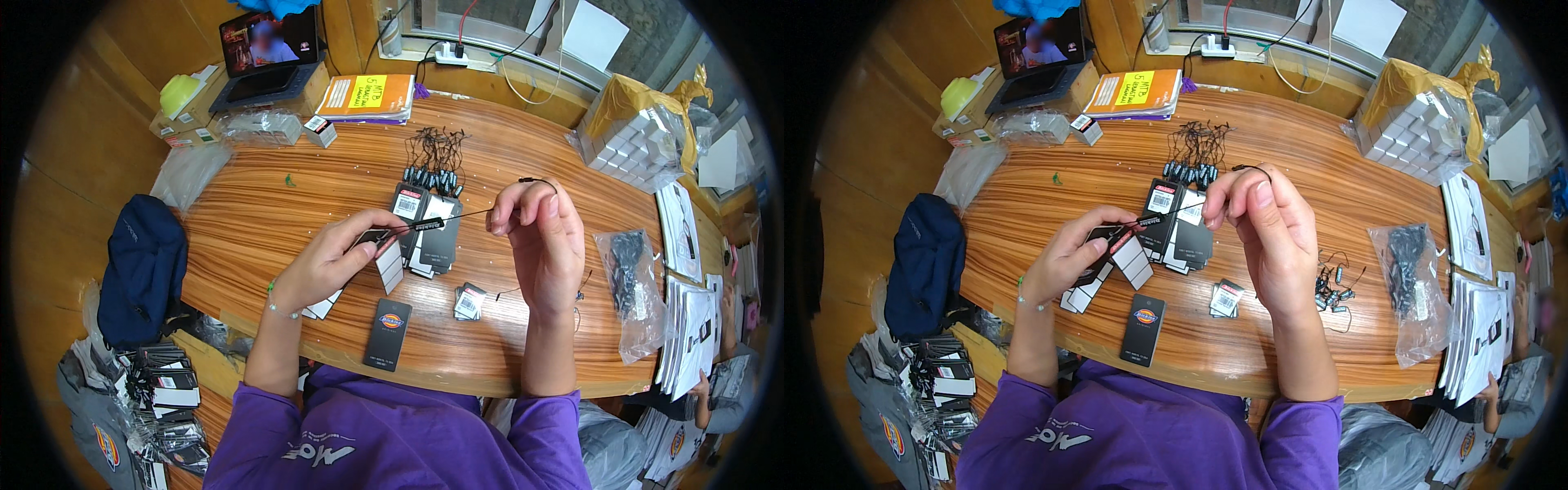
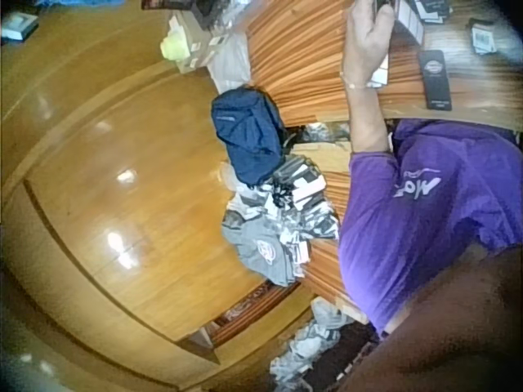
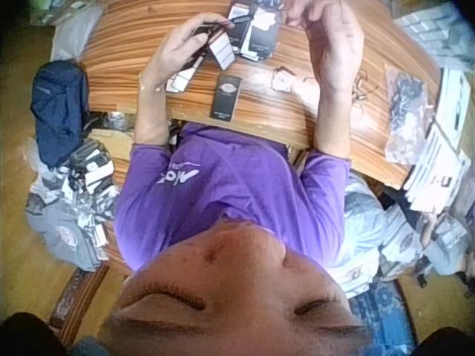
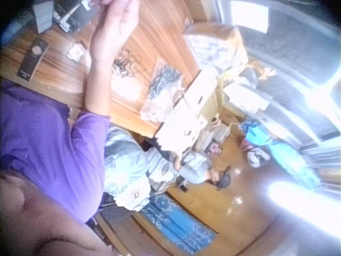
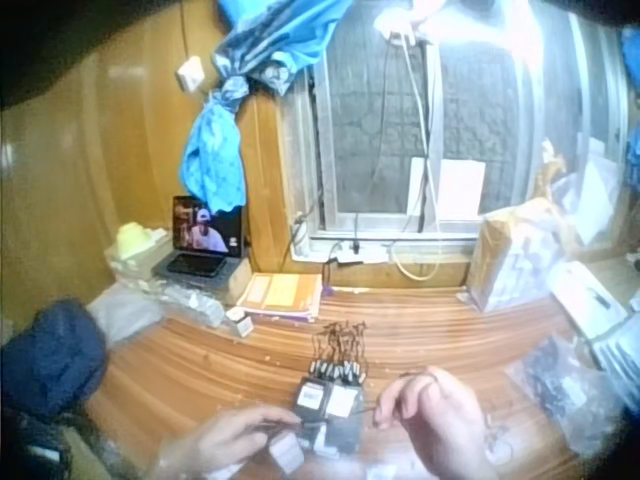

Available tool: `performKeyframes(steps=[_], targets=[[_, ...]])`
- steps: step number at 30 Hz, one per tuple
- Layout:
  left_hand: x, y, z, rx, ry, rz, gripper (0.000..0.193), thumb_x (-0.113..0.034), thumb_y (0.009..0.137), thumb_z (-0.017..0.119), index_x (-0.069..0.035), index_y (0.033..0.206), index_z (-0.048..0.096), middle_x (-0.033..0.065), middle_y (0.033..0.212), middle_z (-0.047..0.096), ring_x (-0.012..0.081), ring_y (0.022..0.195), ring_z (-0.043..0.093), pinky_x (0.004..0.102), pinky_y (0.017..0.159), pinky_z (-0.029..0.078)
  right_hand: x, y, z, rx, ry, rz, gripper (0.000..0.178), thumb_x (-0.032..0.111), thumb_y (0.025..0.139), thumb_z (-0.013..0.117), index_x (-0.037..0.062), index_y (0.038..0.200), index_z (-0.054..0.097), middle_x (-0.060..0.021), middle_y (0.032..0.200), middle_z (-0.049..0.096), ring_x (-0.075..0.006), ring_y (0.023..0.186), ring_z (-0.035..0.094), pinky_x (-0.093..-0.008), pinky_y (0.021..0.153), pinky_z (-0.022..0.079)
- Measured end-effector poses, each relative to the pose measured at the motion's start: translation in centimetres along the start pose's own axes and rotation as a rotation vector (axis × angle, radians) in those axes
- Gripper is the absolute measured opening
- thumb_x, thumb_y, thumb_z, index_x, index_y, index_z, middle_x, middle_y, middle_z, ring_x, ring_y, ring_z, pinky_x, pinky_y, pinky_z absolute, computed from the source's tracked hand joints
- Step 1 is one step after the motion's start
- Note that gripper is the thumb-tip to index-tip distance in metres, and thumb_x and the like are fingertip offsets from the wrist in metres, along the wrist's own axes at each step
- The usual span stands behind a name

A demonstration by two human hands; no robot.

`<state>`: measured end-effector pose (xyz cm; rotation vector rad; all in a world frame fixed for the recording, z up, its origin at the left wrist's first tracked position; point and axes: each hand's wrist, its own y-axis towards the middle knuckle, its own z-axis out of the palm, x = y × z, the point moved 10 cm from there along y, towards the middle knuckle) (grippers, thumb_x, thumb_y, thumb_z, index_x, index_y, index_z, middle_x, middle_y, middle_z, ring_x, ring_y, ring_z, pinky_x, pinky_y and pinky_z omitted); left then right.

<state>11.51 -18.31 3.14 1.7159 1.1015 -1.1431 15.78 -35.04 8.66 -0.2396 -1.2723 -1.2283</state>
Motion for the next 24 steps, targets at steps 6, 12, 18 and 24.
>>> performKeyframes(steps=[6,12,18,24], targets=[[0.8,0.1,0.9,0.036,-0.145,-0.090,0.053,-0.017,0.067,0.077,-0.001,0.111,0.052,0.0074,0.104,0.056,0.0136,0.100,0.052,0.0265,0.086,0.042,0.2,0.0,-0.3,-0.010,0.032,-0.005,0.028,0.025,0.098,0.036,0.0028,0.081,0.044,-0.0133,0.083,0.053,-0.0164,0.077,0.049,-0.0279,0.073,0.041],[-0.6,0.6,0.2,-0.079,0.183,0.078,0.048,-0.012,0.057,0.083,-0.001,0.095,0.055,0.0056,0.090,0.054,0.0135,0.085,0.052,0.0254,0.076,0.042,0.1,0.0,-0.2,-0.015,-0.002,0.003,0.027,0.022,0.097,0.038,0.0014,0.082,0.046,-0.0107,0.082,0.052,-0.0146,0.075,0.048,-0.0264,0.071,0.040],[-1.8,0.7,0.5,-0.087,0.240,0.122,0.035,-0.006,0.063,0.075,0.000,0.092,0.055,0.0050,0.084,0.053,0.0128,0.076,0.050,0.0249,0.070,0.041,-0.2,-0.3,0.7,-0.008,-0.234,0.011,0.025,0.018,0.096,0.042,-0.0005,0.082,0.051,-0.0059,0.078,0.051,-0.0121,0.073,0.047,-0.0246,0.069,0.039],[-0.8,0.7,0.5,-0.150,-0.051,-0.004,0.034,-0.003,0.073,0.065,0.000,0.105,0.055,0.0043,0.095,0.058,0.0096,0.084,0.054,0.0236,0.075,0.044,0.6,-0.2,-0.5,-0.048,-0.135,-0.043,0.027,0.022,0.096,0.041,0.0001,0.083,0.049,-0.0085,0.078,0.051,-0.0150,0.074,0.047,-0.0263,0.069,0.039]])
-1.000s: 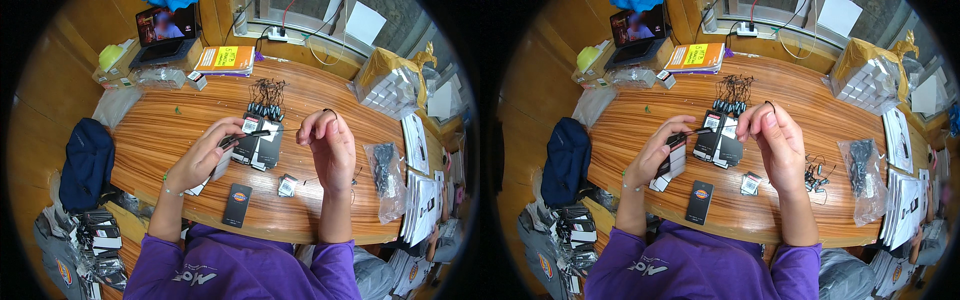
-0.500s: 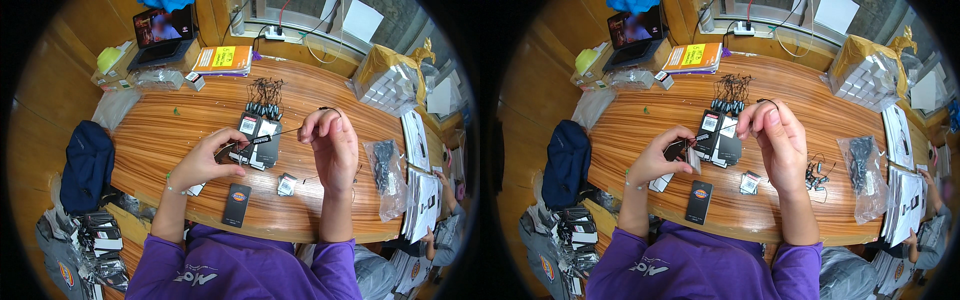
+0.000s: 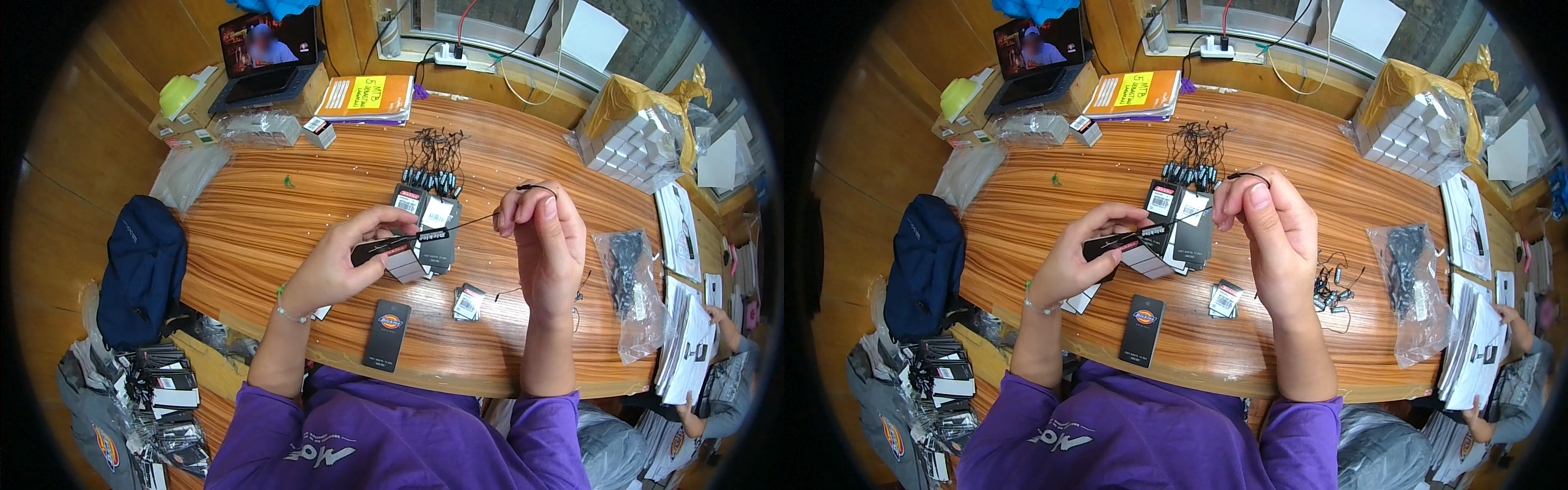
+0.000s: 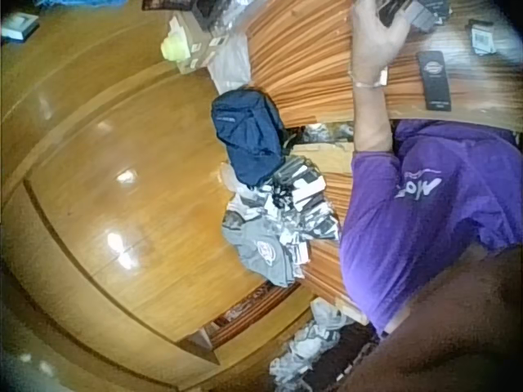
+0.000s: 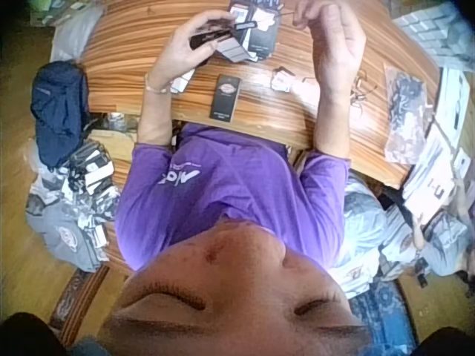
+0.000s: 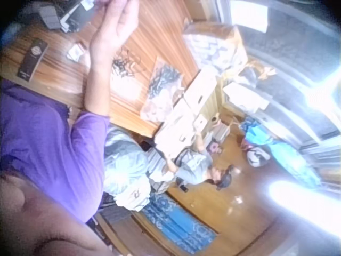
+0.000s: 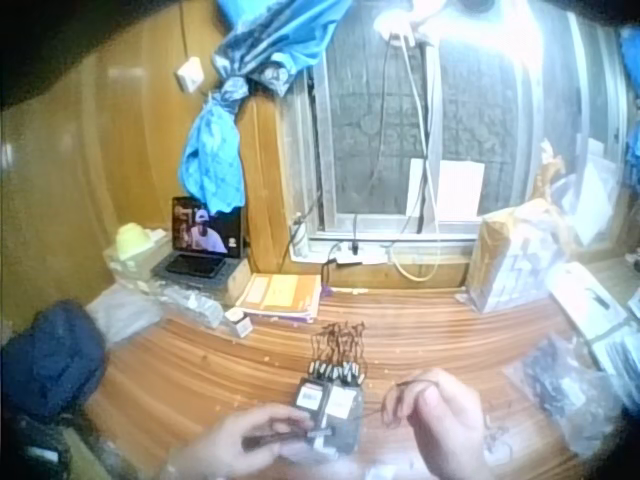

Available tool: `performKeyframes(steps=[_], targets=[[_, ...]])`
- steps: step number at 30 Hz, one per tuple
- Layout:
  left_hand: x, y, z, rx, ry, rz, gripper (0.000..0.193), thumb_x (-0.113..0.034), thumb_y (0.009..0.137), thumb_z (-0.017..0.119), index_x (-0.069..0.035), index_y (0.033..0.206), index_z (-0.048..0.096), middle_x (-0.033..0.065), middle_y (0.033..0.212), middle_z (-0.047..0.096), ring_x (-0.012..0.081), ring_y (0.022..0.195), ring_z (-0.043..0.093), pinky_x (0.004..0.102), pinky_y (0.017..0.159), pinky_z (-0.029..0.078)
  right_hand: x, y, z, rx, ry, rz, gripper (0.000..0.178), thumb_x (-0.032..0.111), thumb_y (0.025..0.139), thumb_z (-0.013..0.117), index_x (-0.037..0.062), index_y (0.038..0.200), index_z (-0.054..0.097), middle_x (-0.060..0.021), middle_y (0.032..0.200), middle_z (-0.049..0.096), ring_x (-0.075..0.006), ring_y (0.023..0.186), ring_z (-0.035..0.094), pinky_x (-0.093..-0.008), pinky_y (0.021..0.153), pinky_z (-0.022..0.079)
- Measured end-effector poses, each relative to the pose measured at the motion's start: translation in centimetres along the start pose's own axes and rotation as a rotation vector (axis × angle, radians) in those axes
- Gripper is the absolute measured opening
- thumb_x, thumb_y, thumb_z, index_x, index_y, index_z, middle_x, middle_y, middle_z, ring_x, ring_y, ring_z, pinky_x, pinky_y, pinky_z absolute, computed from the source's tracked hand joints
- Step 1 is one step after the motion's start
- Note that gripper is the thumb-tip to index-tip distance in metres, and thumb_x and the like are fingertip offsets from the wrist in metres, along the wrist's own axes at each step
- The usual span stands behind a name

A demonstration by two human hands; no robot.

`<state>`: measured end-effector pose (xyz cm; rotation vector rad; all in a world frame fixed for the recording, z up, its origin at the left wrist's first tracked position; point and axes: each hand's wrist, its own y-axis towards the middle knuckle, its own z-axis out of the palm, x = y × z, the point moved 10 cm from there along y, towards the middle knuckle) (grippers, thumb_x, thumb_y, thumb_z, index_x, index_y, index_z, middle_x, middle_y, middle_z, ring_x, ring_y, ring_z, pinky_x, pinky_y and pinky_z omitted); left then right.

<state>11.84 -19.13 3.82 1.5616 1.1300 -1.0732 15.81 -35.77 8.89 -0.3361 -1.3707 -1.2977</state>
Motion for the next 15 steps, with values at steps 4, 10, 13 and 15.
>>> performKeyframes(steps=[4,10,13,15], targets=[[1.4,-0.1,-0.2,-0.025,-0.148,-0.091,0.029,-0.003,0.076,0.067,-0.001,0.103,0.056,0.0054,0.099,0.060,0.0089,0.089,0.057,0.0223,0.078,0.045,-0.1,0.0,0.1,0.000,0.027,0.016,0.027,0.022,0.096,0.040,0.0001,0.083,0.048,-0.0094,0.078,0.051,-0.0155,0.074,0.047,-0.0263,0.069,0.039],[3.2,-0.1,0.4,0.171,-0.204,-0.154,0.027,-0.007,0.080,0.066,-0.004,0.103,0.054,0.0012,0.094,0.060,0.0065,0.092,0.054,0.0222,0.079,0.044,-0.2,0.0,-0.1,-0.012,0.106,0.034,0.027,0.023,0.097,0.039,0.0015,0.083,0.046,-0.0102,0.077,0.051,-0.0153,0.072,0.046,-0.0264,0.069,0.039],[4.2,-0.2,1.6,0.210,-0.334,-0.245,0.029,-0.011,0.082,0.065,-0.003,0.106,0.052,0.0014,0.094,0.058,0.0073,0.090,0.053,0.0221,0.081,0.042,-0.3,0.1,-0.7,-0.056,0.214,0.024,0.027,0.024,0.097,0.038,0.0030,0.082,0.045,-0.0101,0.076,0.050,-0.0148,0.070,0.046,-0.0270,0.069,0.040],[3.8,-0.2,2.3,0.243,-0.390,-0.174,0.030,-0.013,0.083,0.063,-0.003,0.109,0.049,0.0022,0.097,0.056,0.0096,0.093,0.051,0.0233,0.085,0.039,-0.2,0.2,-1.4,-0.112,0.238,0.005,0.027,0.024,0.097,0.037,0.0037,0.082,0.045,-0.0098,0.076,0.050,-0.0145,0.069,0.046,-0.0276,0.068,0.040]])
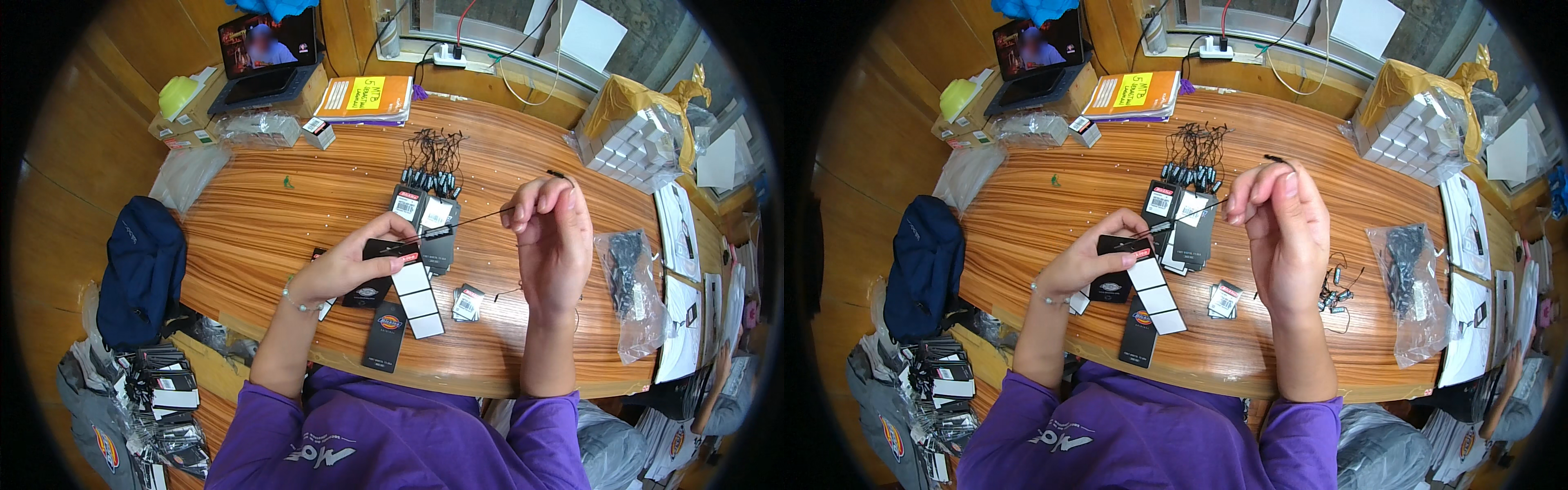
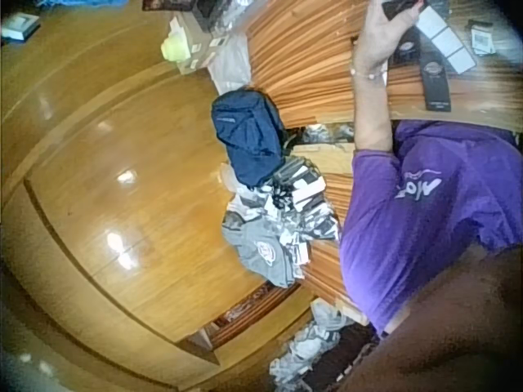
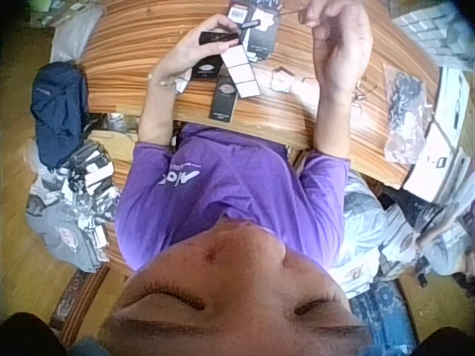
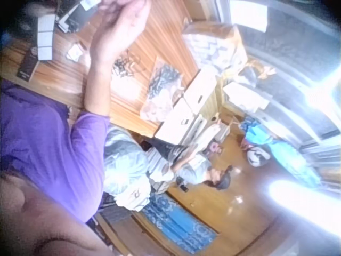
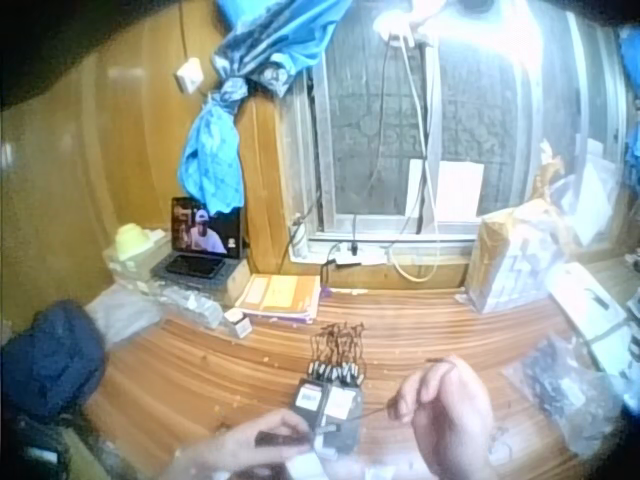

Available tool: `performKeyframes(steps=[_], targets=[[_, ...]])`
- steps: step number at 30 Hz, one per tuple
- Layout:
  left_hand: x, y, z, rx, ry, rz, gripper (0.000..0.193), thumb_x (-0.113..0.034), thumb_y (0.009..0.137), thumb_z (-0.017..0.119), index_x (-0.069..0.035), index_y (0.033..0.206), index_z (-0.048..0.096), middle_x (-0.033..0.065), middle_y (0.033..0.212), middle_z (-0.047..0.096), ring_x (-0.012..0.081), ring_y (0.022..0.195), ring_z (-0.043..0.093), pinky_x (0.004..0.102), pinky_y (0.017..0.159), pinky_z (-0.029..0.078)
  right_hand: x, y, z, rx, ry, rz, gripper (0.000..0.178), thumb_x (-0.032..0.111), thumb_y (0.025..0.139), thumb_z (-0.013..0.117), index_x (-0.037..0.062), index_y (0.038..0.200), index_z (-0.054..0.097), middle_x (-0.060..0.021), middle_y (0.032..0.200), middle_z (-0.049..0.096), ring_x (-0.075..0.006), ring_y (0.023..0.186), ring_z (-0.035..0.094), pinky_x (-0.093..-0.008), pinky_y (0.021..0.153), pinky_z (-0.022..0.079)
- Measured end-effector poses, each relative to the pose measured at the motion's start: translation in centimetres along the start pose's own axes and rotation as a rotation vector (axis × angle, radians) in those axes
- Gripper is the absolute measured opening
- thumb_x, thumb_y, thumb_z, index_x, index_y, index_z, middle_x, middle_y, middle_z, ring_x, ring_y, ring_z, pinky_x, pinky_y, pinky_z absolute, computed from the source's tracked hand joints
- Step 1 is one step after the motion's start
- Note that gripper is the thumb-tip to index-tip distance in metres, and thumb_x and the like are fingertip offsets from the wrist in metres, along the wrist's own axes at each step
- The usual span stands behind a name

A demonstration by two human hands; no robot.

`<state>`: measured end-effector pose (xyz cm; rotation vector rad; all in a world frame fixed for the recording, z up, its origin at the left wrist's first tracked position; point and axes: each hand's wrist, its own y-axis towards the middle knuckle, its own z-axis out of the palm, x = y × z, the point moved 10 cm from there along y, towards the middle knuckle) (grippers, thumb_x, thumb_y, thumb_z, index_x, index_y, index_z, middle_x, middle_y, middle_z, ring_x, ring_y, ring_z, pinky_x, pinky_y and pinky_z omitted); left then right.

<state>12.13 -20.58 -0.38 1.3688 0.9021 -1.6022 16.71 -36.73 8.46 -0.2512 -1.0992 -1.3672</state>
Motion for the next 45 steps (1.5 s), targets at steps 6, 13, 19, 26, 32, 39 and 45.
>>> performKeyframes(steps=[6,13,19,26,32,39,45], targets=[[-0.8,0.0,1.1,0.096,0.027,0.065,0.025,-0.003,0.083,0.060,-0.002,0.107,0.053,0.0055,0.101,0.059,0.0135,0.097,0.054,0.0281,0.090,0.041,0.4,0.3,-0.9,-0.039,0.057,-0.022,0.027,0.025,0.098,0.037,0.0047,0.083,0.045,-0.0094,0.078,0.050,-0.0143,0.069,0.046,-0.0284,0.068,0.041],[-0.3,0.2,0.9,0.043,-0.019,-0.033,0.020,0.002,0.076,0.066,0.000,0.095,0.058,0.0040,0.088,0.061,0.0107,0.083,0.059,0.0244,0.073,0.048,-0.2,0.1,0.0,0.017,0.009,0.039,0.027,0.025,0.097,0.037,0.0038,0.083,0.046,-0.0103,0.076,0.051,-0.0139,0.069,0.046,-0.0259,0.067,0.039],[-1.6,0.3,0.7,-0.096,0.252,0.072,0.034,-0.001,0.073,0.070,-0.003,0.102,0.054,0.0018,0.090,0.058,0.0086,0.081,0.056,0.0244,0.073,0.047,-0.7,-0.2,0.9,0.082,-0.046,0.057,0.028,0.025,0.097,0.037,0.0032,0.083,0.046,-0.0106,0.076,0.051,-0.0137,0.070,0.046,-0.0246,0.066,0.038],[-2.4,0.2,0.7,-0.170,0.494,0.067,0.034,-0.004,0.070,0.073,-0.003,0.099,0.055,0.0011,0.082,0.057,0.0080,0.073,0.053,0.0238,0.068,0.046,-0.3,-0.2,1.0,0.077,-0.029,0.055,0.029,0.026,0.097,0.037,0.0028,0.083,0.045,-0.0107,0.075,0.050,-0.0138,0.069,0.047,-0.0245,0.066,0.039],[-2.9,0.0,0.9,-0.166,0.548,0.081,0.028,-0.006,0.073,0.069,-0.001,0.098,0.057,0.0031,0.082,0.058,0.0089,0.072,0.054,0.0242,0.068,0.046,-0.1,-0.3,0.9,0.074,-0.039,0.043,0.028,0.026,0.097,0.037,0.0028,0.083,0.045,-0.0111,0.075,0.051,-0.0139,0.069,0.047,-0.0242,0.066,0.039],[-3.4,0.1,1.2,-0.145,0.649,0.181,0.023,-0.003,0.081,0.055,0.000,0.104,0.057,0.0115,0.093,0.062,0.0213,0.091,0.060,0.0308,0.082,0.046,0.1,-0.4,1.2,0.086,-0.030,0.044,0.028,0.026,0.097,0.037,0.0029,0.083,0.045,-0.0115,0.076,0.052,-0.0135,0.069,0.047,-0.0237,0.065,0.039],[-2.8,0.0,1.4,-0.098,0.475,0.090,0.032,0.003,0.081,0.047,0.001,0.113,0.051,0.0102,0.103,0.059,0.0197,0.103,0.055,0.0308,0.089,0.042,0.1,-0.3,1.1,0.093,-0.035,0.042,0.028,0.026,0.097,0.037,0.0029,0.083,0.045,-0.0115,0.076,0.052,-0.0133,0.069,0.046,-0.0236,0.065,0.039]])
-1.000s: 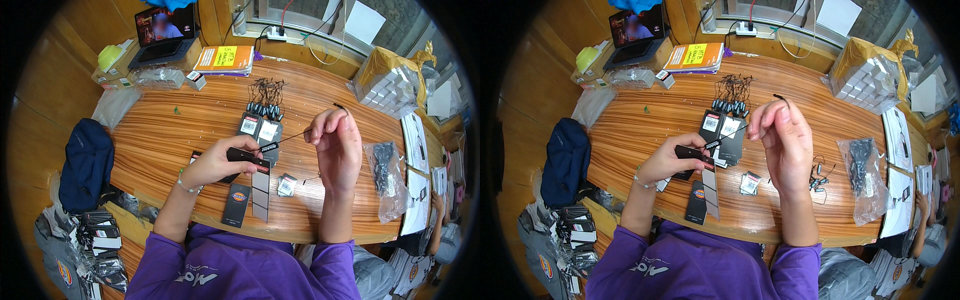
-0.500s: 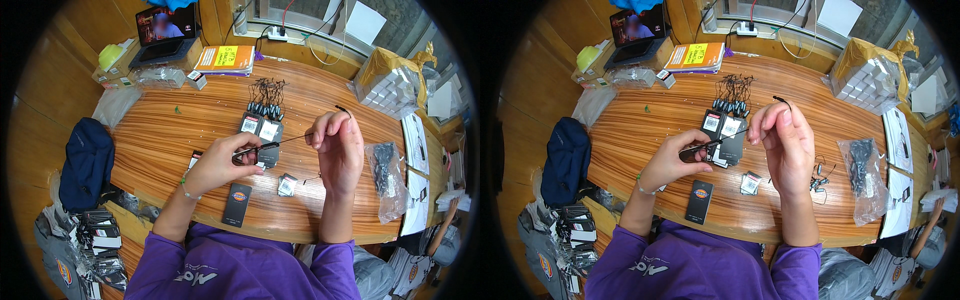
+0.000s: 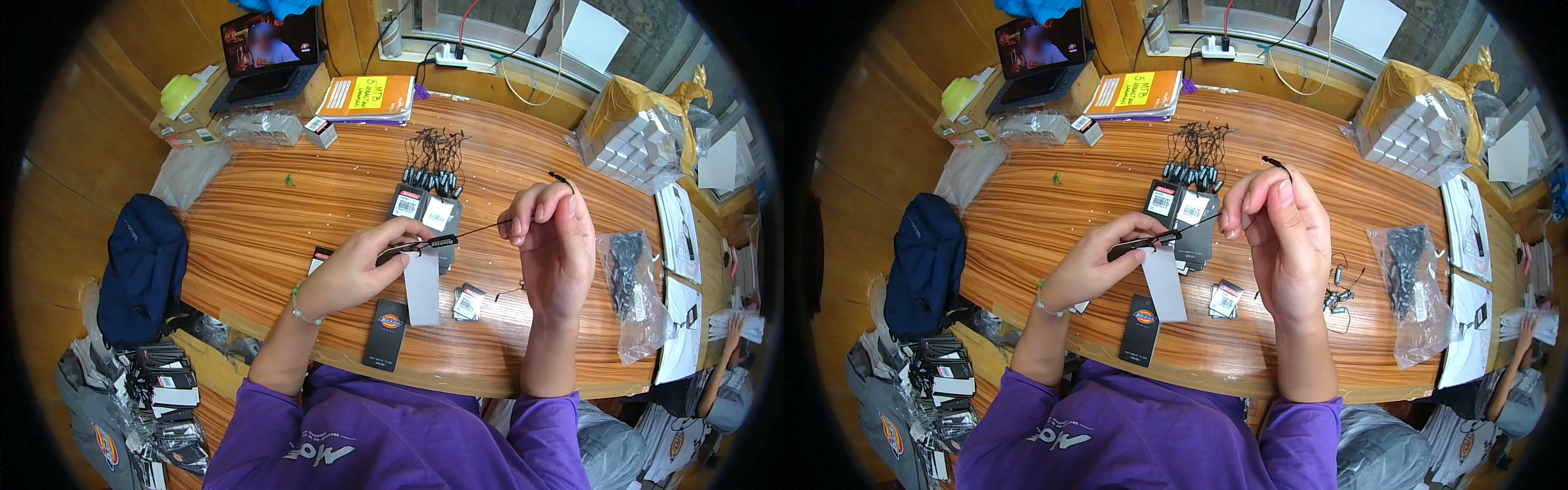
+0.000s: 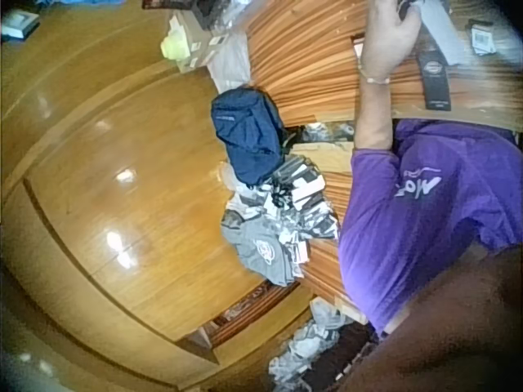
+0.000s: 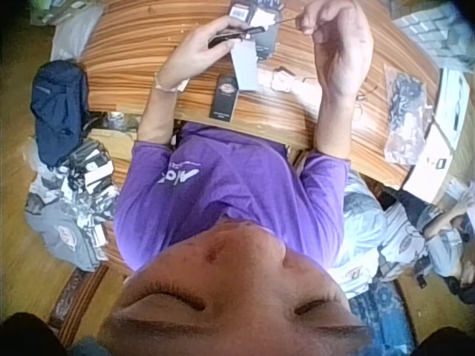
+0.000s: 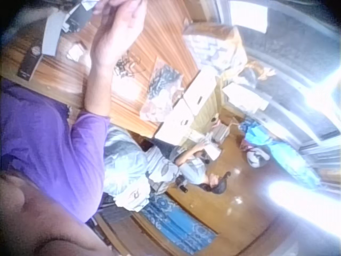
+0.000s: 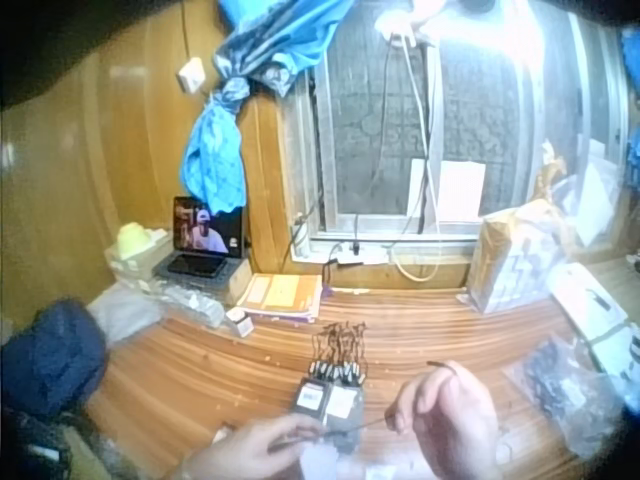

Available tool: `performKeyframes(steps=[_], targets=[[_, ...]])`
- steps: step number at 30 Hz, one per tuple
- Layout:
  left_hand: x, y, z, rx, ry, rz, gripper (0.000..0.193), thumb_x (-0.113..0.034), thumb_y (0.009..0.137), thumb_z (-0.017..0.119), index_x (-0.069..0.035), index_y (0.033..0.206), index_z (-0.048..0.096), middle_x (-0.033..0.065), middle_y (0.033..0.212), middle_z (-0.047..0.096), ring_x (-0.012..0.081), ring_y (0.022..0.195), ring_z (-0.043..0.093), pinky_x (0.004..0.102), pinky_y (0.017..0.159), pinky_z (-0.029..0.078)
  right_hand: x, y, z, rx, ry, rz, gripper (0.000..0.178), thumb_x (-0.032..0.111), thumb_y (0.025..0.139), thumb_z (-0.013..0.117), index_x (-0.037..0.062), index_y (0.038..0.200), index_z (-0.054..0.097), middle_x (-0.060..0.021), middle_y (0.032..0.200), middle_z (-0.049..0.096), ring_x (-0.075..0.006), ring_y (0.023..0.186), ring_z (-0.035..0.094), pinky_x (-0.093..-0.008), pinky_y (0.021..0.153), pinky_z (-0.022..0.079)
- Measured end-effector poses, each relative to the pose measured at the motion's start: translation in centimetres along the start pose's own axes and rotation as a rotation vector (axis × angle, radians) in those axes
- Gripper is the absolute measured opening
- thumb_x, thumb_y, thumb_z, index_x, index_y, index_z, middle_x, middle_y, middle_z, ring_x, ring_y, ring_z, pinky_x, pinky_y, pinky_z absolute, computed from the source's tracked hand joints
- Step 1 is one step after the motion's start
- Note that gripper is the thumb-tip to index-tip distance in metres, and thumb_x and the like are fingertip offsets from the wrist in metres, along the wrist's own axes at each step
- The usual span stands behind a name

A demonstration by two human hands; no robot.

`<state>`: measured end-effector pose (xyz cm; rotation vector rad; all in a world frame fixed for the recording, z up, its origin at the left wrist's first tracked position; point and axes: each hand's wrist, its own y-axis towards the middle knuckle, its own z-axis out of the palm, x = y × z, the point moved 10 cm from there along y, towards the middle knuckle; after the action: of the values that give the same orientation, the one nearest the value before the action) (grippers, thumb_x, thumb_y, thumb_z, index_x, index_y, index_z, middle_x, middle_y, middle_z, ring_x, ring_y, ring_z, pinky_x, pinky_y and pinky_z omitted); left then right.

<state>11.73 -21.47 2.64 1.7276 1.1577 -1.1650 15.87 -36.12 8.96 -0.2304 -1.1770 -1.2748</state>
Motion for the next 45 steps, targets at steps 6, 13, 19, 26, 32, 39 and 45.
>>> performKeyframes(steps=[6,13,19,26,32,39,45], targets=[[0.7,-0.2,0.8,0.128,-0.165,-0.039,0.029,0.006,0.079,0.042,0.002,0.107,0.049,0.0072,0.099,0.055,0.0141,0.099,0.051,0.0282,0.088,0.040,0.2,-0.1,-0.1,-0.011,0.001,0.001,0.029,0.027,0.097,0.037,0.0031,0.083,0.045,-0.0114,0.076,0.052,-0.0133,0.069,0.046,-0.0237,0.065,0.038],[1.1,-0.5,1.2,0.191,-0.319,-0.063,0.031,0.007,0.078,0.041,0.001,0.107,0.048,0.0055,0.096,0.055,0.0125,0.097,0.051,0.0271,0.087,0.040,0.2,-0.2,0.1,-0.001,0.013,0.009,0.028,0.027,0.097,0.037,0.0033,0.083,0.045,-0.0113,0.076,0.051,-0.0136,0.069,0.046,-0.0240,0.065,0.038],[0.9,-0.4,1.1,0.125,-0.313,-0.092,0.031,0.005,0.080,0.044,0.000,0.110,0.049,0.0067,0.101,0.055,0.0135,0.097,0.052,0.0273,0.086,0.041,0.5,0.1,-0.9,-0.050,-0.028,-0.029,0.028,0.027,0.097,0.037,0.0037,0.083,0.044,-0.0106,0.074,0.050,-0.0143,0.067,0.046,-0.0250,0.065,0.039],[0.3,-0.2,0.5,0.069,-0.002,0.050,0.030,0.002,0.082,0.049,-0.001,0.112,0.052,0.0089,0.101,0.057,0.0156,0.091,0.056,0.0282,0.082,0.044,0.8,0.1,-1.1,-0.074,0.023,-0.051,0.027,0.026,0.098,0.037,0.0040,0.084,0.044,-0.0102,0.072,0.050,-0.0146,0.067,0.045,-0.0259,0.065,0.039],[0.6,-0.3,0.0,0.022,-0.026,-0.015,0.031,-0.001,0.081,0.056,-0.002,0.111,0.053,0.0067,0.098,0.057,0.0135,0.089,0.055,0.0275,0.081,0.044,0.6,0.3,-1.7,-0.102,-0.038,-0.064,0.027,0.024,0.097,0.039,0.0024,0.084,0.046,-0.0101,0.073,0.050,-0.0144,0.069,0.046,-0.0258,0.067,0.039],[1.2,-0.3,-1.1,-0.017,0.026,-0.108,0.032,-0.004,0.077,0.066,0.000,0.106,0.054,0.0033,0.093,0.057,0.0097,0.090,0.053,0.0242,0.081,0.042,0.1,0.0,1.6,0.033,-0.548,-0.086,0.015,0.009,0.091,0.048,-0.0029,0.085,0.055,-0.0092,0.089,0.054,-0.0141,0.081,0.050,-0.0256,0.073,0.041],[0.5,-0.3,0.0,0.065,-0.192,-0.043,0.032,-0.009,0.080,0.064,-0.001,0.109,0.055,0.0022,0.094,0.059,0.0095,0.090,0.054,0.0242,0.082,0.043,-1.7,0.8,0.1,0.017,-0.775,-0.063,0.017,0.009,0.086,0.055,-0.0018,0.099,0.056,-0.0131,0.106,0.054,-0.0198,0.095,0.055,-0.0304,0.082,0.044]])
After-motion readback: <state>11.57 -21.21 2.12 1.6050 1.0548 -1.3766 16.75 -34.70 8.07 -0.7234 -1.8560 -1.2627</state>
